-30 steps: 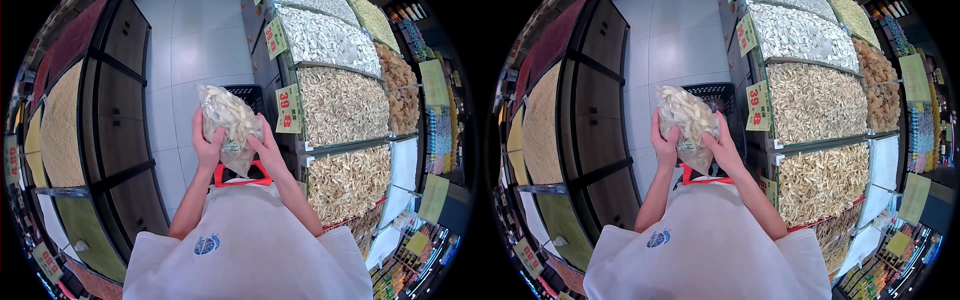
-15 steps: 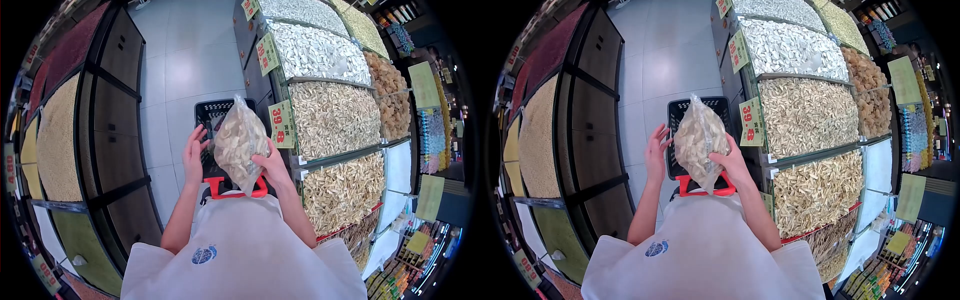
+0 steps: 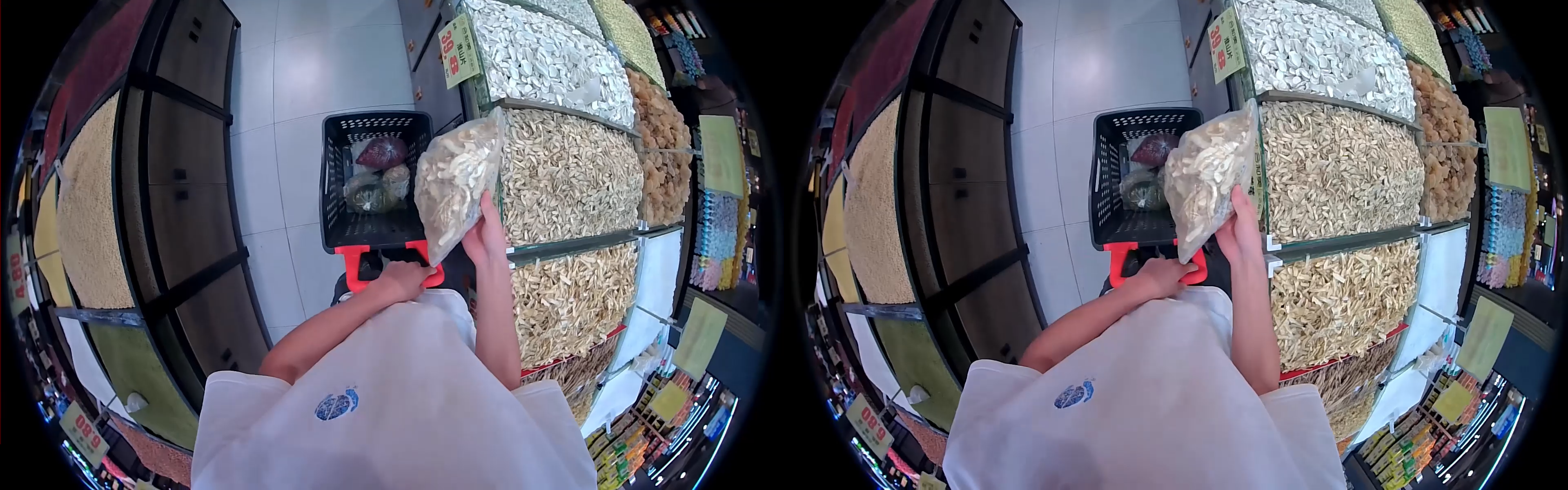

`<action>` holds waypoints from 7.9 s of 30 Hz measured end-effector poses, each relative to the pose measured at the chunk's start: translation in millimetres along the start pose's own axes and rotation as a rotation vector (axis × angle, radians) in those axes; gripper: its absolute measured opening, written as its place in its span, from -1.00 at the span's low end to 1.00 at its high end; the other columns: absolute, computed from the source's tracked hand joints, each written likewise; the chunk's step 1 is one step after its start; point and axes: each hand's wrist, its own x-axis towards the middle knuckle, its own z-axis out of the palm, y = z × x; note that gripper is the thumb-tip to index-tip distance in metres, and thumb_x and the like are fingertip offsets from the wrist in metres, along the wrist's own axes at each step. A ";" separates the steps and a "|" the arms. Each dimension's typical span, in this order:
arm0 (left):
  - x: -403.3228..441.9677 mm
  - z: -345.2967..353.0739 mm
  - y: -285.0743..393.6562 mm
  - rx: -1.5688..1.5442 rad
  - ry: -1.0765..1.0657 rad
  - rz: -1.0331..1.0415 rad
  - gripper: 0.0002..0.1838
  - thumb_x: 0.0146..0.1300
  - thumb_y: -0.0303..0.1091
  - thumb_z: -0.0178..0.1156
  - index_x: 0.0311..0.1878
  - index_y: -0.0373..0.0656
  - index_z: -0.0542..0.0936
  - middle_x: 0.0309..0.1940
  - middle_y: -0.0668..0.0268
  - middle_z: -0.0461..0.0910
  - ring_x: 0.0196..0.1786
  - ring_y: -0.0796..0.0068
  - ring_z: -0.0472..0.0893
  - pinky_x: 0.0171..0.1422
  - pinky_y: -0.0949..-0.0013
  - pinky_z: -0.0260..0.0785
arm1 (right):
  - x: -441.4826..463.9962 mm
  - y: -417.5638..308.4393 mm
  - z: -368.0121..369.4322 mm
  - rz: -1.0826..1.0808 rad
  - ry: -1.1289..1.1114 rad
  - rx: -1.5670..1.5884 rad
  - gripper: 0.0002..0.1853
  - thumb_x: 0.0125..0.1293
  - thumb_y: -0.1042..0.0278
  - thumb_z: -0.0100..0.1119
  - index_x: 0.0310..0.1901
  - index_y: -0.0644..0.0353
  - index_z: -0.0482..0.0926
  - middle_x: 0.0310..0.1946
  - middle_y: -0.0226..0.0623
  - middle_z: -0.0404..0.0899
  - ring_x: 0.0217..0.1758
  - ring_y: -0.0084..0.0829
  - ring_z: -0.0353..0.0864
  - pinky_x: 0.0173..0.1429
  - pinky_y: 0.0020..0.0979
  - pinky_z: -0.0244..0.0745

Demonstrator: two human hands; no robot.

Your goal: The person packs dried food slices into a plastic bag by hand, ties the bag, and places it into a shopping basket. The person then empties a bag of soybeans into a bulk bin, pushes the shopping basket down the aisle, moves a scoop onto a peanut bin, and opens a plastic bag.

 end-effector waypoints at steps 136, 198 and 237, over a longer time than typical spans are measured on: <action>153.5 -334.4 -163.6 0.442 0.652 -0.119 -0.60 0.18 0.06 0.26 -0.40 -0.11 0.49 -0.51 0.18 0.61 -0.46 0.12 0.63 -0.43 0.10 0.44 | 156.2 -136.5 62.4 -0.550 0.597 -0.852 -0.79 0.31 0.51 0.16 -0.03 0.28 0.58 -0.36 -0.36 0.58 -0.38 -0.60 0.54 -0.27 -0.54 0.50; 60.5 -672.9 -511.6 -0.107 0.985 -1.143 -0.70 -0.05 -0.26 0.26 -0.19 -0.07 0.65 -0.19 0.22 0.61 0.08 0.20 0.51 0.16 0.08 0.29 | 821.4 145.0 526.1 -0.307 -1.827 -2.239 -0.59 0.03 -0.08 0.36 -0.31 0.14 0.67 -0.40 -0.11 0.68 -0.31 -0.10 0.69 -0.14 -0.11 0.58; -23.3 -677.3 -612.9 -0.038 1.151 -0.816 -0.84 -0.25 -0.35 0.26 -0.49 -0.10 0.58 -0.45 0.21 0.64 -0.29 0.20 0.65 -0.05 0.22 0.45 | 779.7 209.1 558.8 -0.393 -1.357 -2.154 -0.79 0.07 0.19 0.25 -0.40 0.16 0.61 -0.60 -0.05 0.61 -0.50 -0.07 0.66 -0.35 -0.08 0.57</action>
